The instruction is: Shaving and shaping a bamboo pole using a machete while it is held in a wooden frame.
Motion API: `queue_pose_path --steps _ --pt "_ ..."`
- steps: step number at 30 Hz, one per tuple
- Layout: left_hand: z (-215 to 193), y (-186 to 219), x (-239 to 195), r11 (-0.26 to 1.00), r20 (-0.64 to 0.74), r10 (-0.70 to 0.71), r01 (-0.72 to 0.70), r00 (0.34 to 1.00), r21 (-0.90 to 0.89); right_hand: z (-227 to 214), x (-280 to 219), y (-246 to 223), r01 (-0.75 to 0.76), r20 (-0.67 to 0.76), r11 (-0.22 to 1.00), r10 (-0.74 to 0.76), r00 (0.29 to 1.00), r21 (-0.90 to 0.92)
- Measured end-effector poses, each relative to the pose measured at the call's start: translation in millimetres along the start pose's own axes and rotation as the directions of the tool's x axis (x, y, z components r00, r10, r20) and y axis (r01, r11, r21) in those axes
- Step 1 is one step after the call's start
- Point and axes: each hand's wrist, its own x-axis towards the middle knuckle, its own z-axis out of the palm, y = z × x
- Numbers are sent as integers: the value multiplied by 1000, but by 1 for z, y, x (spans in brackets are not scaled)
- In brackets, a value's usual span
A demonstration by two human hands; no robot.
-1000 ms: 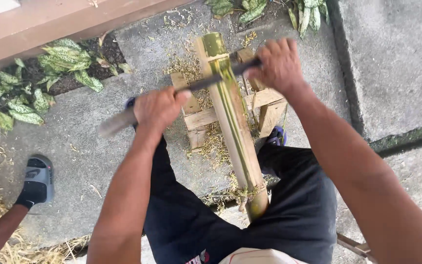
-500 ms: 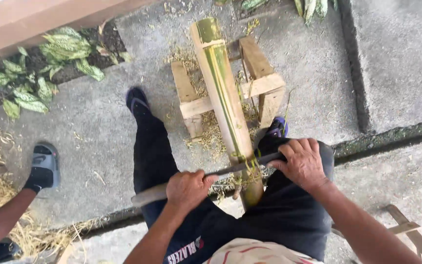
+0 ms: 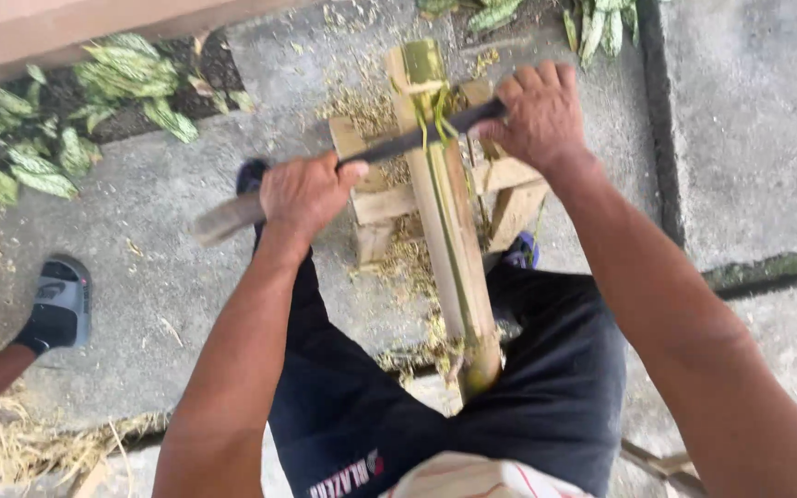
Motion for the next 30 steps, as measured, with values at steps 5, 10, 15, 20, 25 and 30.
queue_pose_path --steps 5,10,15,20,25,30 --pt "72 34 -157 991 112 131 -131 985 -8 -29 -196 -51 -64 53 993 59 997 100" --pt "94 48 -223 984 205 174 -163 963 -68 -41 -271 -69 -170 187 946 121 975 277" --pt "80 22 -161 991 151 132 -132 980 -8 -32 -195 -54 -22 67 972 7 998 233" --pt "10 1 -17 999 114 33 -31 993 -17 4 -22 0 -32 190 999 33 981 -5" --pt "-22 -11 56 999 52 12 -11 999 -30 11 53 32 67 -58 997 -69 996 -43" --pt "-3 -16 44 998 -13 59 -59 998 -22 1 43 23 72 -140 983 -96 985 -166"
